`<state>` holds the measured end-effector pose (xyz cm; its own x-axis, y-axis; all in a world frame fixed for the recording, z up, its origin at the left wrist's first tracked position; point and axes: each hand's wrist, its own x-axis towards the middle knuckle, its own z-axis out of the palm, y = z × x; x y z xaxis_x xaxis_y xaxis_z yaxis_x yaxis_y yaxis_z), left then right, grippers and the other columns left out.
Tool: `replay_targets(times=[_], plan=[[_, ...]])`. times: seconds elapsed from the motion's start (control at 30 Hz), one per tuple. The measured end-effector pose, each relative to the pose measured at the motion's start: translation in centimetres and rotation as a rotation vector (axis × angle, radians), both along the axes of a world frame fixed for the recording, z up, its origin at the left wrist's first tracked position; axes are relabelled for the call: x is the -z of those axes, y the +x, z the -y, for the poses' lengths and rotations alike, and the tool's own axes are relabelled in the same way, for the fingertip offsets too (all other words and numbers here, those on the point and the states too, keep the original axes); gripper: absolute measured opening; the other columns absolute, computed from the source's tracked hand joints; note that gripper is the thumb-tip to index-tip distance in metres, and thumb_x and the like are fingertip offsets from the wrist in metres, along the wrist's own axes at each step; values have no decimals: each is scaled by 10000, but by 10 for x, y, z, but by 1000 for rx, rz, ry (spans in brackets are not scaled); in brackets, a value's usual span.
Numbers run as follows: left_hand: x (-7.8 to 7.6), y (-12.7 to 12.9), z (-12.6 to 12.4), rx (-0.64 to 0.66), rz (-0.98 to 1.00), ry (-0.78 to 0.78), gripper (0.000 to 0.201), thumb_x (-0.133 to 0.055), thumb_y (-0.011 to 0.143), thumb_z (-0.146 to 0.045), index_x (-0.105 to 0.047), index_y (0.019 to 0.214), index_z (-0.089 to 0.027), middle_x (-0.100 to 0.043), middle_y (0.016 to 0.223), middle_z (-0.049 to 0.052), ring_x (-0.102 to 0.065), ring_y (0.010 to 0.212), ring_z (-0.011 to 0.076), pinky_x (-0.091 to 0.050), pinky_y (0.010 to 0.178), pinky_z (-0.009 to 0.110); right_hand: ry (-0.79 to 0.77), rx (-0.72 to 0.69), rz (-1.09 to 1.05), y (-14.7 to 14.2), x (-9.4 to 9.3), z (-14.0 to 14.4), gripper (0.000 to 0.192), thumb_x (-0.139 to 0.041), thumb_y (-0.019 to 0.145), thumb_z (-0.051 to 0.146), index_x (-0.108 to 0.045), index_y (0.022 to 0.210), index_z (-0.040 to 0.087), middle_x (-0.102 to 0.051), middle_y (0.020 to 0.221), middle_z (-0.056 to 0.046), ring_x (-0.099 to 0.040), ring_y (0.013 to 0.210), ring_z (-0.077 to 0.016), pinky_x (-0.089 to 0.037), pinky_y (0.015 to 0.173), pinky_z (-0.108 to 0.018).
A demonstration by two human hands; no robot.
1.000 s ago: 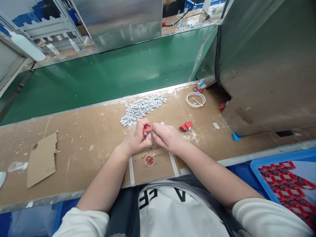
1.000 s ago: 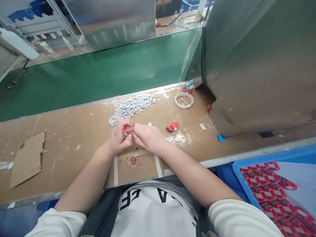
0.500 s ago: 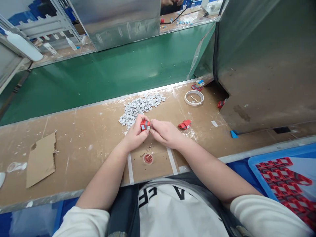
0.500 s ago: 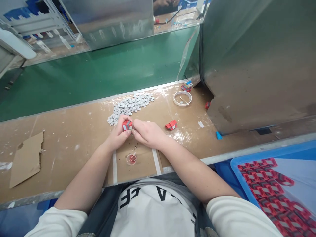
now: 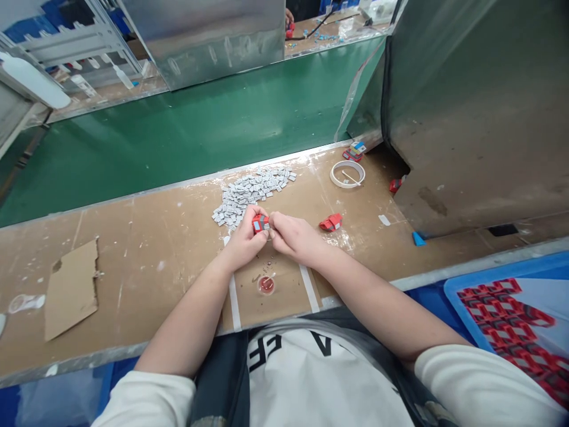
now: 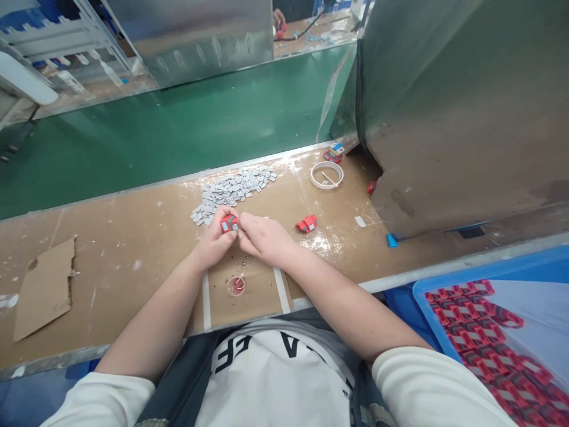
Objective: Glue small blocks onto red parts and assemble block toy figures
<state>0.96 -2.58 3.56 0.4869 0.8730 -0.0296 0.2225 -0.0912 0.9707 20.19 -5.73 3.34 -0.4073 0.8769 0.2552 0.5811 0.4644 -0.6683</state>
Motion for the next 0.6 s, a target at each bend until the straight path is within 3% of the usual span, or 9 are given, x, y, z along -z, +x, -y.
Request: replay_targets(times=[0.13,0.2,0.43,0.6], plan=[[-1,4,-4,55,213,-416,358,-615,755,-388,-445,1043,-260,-453,797,-36,-396,624,144,-310,581,262,-127,-13,-252,1,-1,-2,227,-390,1064,361,-408,869,247,-572,808,-3,-508,716,-177,-373,701,-304],[-4,6,-5,75,304,-550,386,-628,725,-403,-434,1024,-256,-426,748,-50,-343,564,123,-249,548,242,-169,-12,-331,1,0,-4,261,-401,1064,371,-395,837,243,-560,798,7,-504,728,-167,-372,709,-301],[-13,9,-3,60,360,-670,328,-601,755,-354,-402,999,-261,-386,655,-77,-242,448,86,-171,489,197,-229,3,-378,-1,4,-7,267,-436,1048,392,-423,833,232,-546,795,18,-482,736,-157,-359,715,-296],[-9,8,-7,77,377,-677,303,-610,807,-415,-406,964,-256,-365,628,-82,-225,436,77,-166,463,177,-247,-29,-428,-1,8,-9,267,-463,1058,389,-470,850,222,-577,809,19,-510,749,-152,-380,740,-295]])
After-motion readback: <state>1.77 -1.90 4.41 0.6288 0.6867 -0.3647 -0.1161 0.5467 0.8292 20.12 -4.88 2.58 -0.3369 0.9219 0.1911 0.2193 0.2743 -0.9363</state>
